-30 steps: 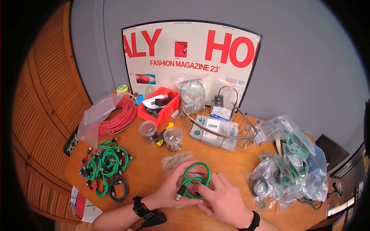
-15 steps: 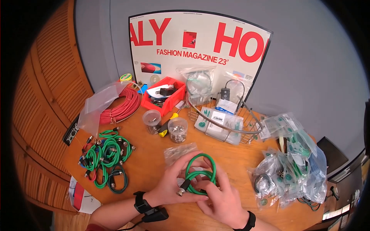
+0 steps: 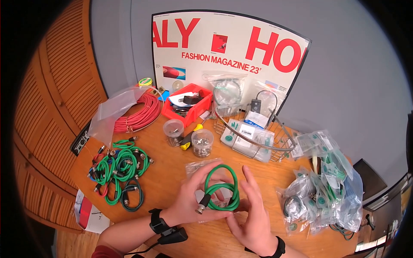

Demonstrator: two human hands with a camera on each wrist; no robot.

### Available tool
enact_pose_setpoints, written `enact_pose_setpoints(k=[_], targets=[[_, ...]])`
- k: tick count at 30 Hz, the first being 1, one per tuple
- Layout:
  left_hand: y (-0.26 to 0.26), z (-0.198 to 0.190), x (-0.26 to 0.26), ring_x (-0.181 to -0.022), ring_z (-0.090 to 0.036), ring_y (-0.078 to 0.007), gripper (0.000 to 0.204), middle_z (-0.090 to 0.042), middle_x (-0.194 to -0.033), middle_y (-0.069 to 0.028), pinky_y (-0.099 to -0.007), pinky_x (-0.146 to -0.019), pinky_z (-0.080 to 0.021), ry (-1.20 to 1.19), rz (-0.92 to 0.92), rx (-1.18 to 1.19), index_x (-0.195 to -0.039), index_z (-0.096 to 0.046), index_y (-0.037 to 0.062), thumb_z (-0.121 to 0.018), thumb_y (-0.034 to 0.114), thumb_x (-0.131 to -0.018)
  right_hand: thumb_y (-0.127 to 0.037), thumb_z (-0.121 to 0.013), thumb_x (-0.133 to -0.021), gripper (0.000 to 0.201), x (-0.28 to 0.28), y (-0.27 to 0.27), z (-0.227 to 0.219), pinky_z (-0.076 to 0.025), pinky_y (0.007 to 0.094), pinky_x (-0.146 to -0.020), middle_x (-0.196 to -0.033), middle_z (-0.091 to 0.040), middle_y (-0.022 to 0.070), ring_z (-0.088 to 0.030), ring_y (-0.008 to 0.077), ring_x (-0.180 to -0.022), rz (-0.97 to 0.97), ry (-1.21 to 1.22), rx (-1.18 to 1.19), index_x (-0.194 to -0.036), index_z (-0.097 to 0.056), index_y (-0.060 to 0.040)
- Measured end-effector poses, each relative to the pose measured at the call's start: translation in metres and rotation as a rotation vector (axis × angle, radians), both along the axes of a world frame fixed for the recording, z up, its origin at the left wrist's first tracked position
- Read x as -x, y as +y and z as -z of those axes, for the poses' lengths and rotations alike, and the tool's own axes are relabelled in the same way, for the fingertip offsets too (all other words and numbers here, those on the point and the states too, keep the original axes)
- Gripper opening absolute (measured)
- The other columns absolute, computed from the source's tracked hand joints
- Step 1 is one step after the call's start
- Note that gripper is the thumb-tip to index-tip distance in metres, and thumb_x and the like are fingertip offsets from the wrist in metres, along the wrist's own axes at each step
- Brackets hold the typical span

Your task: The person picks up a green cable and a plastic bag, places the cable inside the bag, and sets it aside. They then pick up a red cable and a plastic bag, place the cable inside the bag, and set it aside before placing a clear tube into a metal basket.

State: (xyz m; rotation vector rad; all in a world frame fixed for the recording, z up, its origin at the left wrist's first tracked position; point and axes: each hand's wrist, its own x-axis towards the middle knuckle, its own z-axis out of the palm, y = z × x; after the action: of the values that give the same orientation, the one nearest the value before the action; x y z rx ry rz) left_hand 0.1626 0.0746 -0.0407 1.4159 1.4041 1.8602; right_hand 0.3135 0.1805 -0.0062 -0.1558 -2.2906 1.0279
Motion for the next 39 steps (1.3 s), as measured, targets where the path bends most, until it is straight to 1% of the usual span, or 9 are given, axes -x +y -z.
enact_pose_setpoints(k=[3, 9, 18, 24, 26, 29, 32, 36, 39], targets=[[0.000, -0.004, 0.000, -0.103, -0.063, -0.0190, 0.095, -0.060, -0.120, -0.0133, -0.0299, -0.082, -0.053, 0.126, -0.096, -0.036, -0.142, -0.032, 0.0027, -0.087, 0.018, -0.066, 0.003, -0.065, -0.078, 0.076, -0.001, -0.004, -0.002, -0.056, 0.0338, -0.064, -0.122, -0.056, 0.0216, -0.068, 0.0291, -0.082, 0.011, -0.080, 0.194, -0.144, -0.028, -0.0040], [-0.003, -0.013, 0.001, -0.101, -0.065, -0.0230, 0.094, -0.061, -0.118, -0.0136, -0.0327, -0.083, -0.053, 0.397, -0.294, 0.017, -0.136, -0.041, 0.0033, -0.090, 0.025, -0.059, 0.002, -0.065, -0.080, 0.081, -0.002, 0.005, 0.006, -0.056, 0.0326, -0.063, -0.080, -0.067, 0.0142, -0.069, 0.0284, -0.069, -0.021, -0.179, 0.051, -0.147, -0.021, -0.0032], [-0.006, -0.021, 0.016, -0.102, -0.063, -0.0250, 0.080, -0.061, -0.120, -0.0131, -0.0352, -0.086, -0.051, 0.506, -0.375, -0.048, -0.131, -0.049, 0.0028, -0.087, 0.021, -0.063, 0.006, -0.054, -0.090, 0.061, -0.006, 0.005, -0.012, -0.053, 0.0241, -0.061, -0.095, -0.067, 0.0124, -0.069, 0.0181, -0.070, -0.274, -0.446, 0.576, -0.144, -0.026, -0.0014], [-0.006, -0.018, 0.022, -0.106, -0.060, -0.0216, 0.064, -0.056, -0.129, -0.0166, -0.0297, -0.081, -0.054, 0.548, -0.432, -0.014, -0.128, -0.050, 0.0012, -0.079, 0.014, -0.073, 0.001, -0.056, -0.089, 0.057, -0.011, 0.007, -0.028, -0.053, 0.0272, -0.058, -0.093, -0.070, 0.0121, -0.071, 0.0186, -0.068, -0.308, -0.530, 0.477, -0.141, -0.033, -0.0037], [-0.003, -0.010, 0.024, -0.110, -0.058, -0.0215, 0.053, -0.055, -0.130, -0.0157, -0.0303, -0.084, -0.053, 0.145, -0.282, -0.146, -0.126, -0.050, 0.0013, -0.072, 0.009, -0.079, 0.000, -0.056, -0.090, 0.055, -0.012, 0.009, -0.034, -0.053, 0.0271, -0.058, -0.092, -0.070, 0.0120, -0.070, 0.0179, -0.068, -0.315, -0.556, 0.458, -0.140, -0.034, -0.0035], [-0.007, -0.015, 0.024, -0.114, -0.055, -0.0222, 0.048, -0.053, -0.130, -0.0162, -0.0314, -0.087, -0.052, 0.374, -0.287, 0.115, -0.126, -0.048, 0.0007, -0.067, 0.005, -0.082, -0.002, -0.055, -0.092, 0.054, -0.013, 0.007, -0.028, -0.052, 0.0265, -0.058, -0.093, -0.069, 0.0117, -0.070, 0.0166, -0.068, -0.323, -0.582, 0.531, -0.140, -0.033, -0.0036], [0.000, -0.014, 0.020, -0.118, -0.052, -0.0223, 0.047, -0.052, -0.128, -0.0163, -0.0324, -0.093, -0.048, 0.245, -0.225, 0.033, -0.126, -0.047, 0.0012, -0.065, 0.003, -0.082, -0.001, -0.053, -0.093, 0.052, -0.010, 0.006, -0.014, -0.052, 0.0257, -0.061, -0.097, -0.068, 0.0117, -0.068, 0.0155, -0.069, -0.327, -0.538, 0.718, -0.141, -0.031, -0.0042], [0.000, -0.011, 0.028, -0.125, -0.045, -0.0260, 0.061, -0.041, -0.140, -0.0169, -0.0382, -0.105, -0.036, 0.328, -0.255, -0.082, -0.131, -0.040, 0.0038, -0.069, 0.001, -0.078, 0.003, -0.050, -0.094, 0.047, -0.006, 0.010, -0.019, -0.051, 0.0246, -0.065, -0.102, -0.066, 0.0117, -0.066, 0.0146, -0.075, -0.318, -0.455, 0.950, -0.137, -0.032, -0.0050], [0.002, -0.007, 0.025, -0.129, -0.041, -0.0269, 0.074, -0.033, -0.146, -0.0171, -0.0419, -0.107, -0.033, 0.268, -0.128, -0.110, -0.138, -0.032, 0.0046, -0.072, 0.002, -0.075, 0.005, -0.050, -0.094, 0.043, -0.005, 0.013, -0.012, -0.050, 0.0237, -0.066, -0.101, -0.065, 0.0114, -0.065, 0.0142, -0.075, -0.266, -0.345, 0.882, -0.133, -0.035, -0.0042]])
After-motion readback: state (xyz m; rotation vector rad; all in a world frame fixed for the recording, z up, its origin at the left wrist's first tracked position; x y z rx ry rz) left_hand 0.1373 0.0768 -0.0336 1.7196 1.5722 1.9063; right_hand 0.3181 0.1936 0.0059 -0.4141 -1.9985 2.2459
